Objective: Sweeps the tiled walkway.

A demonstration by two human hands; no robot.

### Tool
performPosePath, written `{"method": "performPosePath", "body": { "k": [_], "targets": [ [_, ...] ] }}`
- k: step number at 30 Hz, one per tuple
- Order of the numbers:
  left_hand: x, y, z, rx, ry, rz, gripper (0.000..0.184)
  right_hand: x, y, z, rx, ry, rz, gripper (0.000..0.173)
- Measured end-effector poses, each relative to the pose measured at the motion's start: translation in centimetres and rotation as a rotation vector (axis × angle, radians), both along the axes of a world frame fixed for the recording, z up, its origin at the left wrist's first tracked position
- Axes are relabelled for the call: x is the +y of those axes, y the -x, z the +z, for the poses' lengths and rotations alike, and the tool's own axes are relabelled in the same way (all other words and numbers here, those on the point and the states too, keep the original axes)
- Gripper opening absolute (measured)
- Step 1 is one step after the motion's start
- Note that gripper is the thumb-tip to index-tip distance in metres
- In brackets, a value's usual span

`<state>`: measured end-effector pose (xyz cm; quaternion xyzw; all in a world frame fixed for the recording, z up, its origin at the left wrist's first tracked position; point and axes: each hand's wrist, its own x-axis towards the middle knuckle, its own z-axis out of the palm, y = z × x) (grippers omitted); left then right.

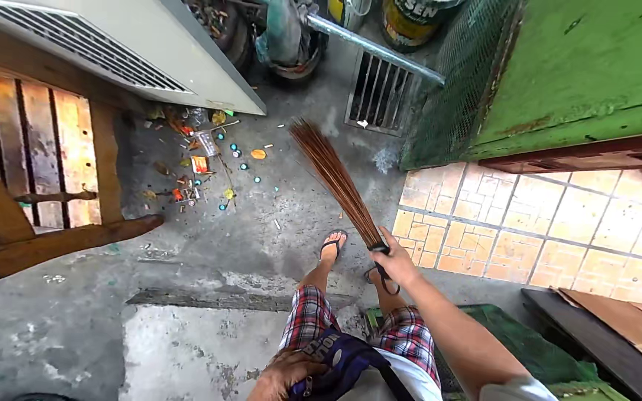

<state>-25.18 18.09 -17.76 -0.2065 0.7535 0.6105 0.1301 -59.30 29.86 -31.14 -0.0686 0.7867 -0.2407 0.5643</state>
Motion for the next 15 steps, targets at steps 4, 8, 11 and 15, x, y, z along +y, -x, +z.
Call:
{"method": "performPosePath", "body": {
  "k": [4,8,11,15],
  "targets": [
    [-0.4,0.6,0.3,0.012,0.015,-0.013,0.022,0.7,-0.6,-0.2,0.091,-0.041,-0.195,0.078],
    [-0.3,0.3,0.2,-0.062,-0.009,-0.063,0.024,-4.5,2.3,-8.0,0.069,-0.189,-0.203,0.083],
    [-0.2,-0.1,0.0,-0.102,-0.026,-0.07,0.024,-7.1,2.6,-10.3,0.038,-0.195,0.078,0.082],
    [-0.4,-0.6,-0.6,-0.088,-0.02,-0.075,0.023,-4.1,2.9,-6.4,0.197,-0.103,0.406,0.079]
  ]
}}
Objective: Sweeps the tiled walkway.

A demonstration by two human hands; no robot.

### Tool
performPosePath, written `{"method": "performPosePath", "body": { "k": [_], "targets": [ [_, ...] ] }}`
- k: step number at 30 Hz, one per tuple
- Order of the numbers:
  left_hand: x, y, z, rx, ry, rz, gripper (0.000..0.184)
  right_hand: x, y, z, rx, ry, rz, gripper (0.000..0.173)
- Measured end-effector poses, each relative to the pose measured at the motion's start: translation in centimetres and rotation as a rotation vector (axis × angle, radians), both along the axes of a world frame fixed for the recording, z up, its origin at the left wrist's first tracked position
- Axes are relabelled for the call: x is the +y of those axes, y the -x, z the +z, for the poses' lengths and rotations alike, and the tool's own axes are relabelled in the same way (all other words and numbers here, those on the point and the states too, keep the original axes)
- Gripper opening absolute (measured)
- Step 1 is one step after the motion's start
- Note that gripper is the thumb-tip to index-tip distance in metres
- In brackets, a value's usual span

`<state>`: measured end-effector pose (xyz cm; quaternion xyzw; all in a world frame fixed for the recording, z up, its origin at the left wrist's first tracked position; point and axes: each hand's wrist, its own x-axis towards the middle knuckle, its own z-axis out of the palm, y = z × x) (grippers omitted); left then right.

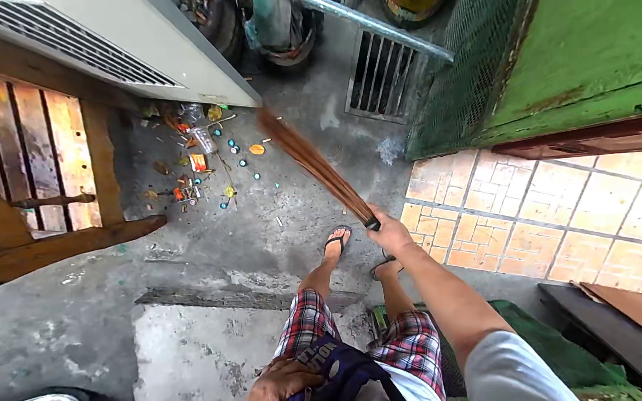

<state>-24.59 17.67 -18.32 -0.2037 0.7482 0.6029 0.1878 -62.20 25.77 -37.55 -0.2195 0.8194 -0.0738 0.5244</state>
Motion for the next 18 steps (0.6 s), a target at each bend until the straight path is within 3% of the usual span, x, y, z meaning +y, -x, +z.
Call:
{"method": "performPosePath", "body": {
  "k": [2,5,9,12,14,18],
  "targets": [
    [-0.2,0.4,0.1,0.004,0.003,0.009,0.024,1.9,-1.1,2.4,-0.017,0.002,0.01,0.078],
    [-0.4,0.9,0.7,0.006,0.014,0.042,0.024,3.3,-4.3,4.4,-0.062,-0.007,-0.246,0.079],
    [0.2,0.3,0.0,0.025,0.049,0.057,0.023,0.1,-7.8,1.3,-0.285,0.028,-0.7,0.079],
    [0.6,0.1,-0.6,0.025,0.078,0.023,0.023,-1.9,-8.1,0.1,-0.505,-0.001,-0.793,0.068],
    [0.8,0.0,-0.6,0.019,0.078,0.027,0.023,-0.7,-8.0,2.2,-0.597,0.074,-0.897,0.069],
    [0.5,0.2,-0.3,0.039,0.083,0.033,0.026,3.4,-12.2,10.5,-0.677,0.128,-1.098,0.075]
  ]
}}
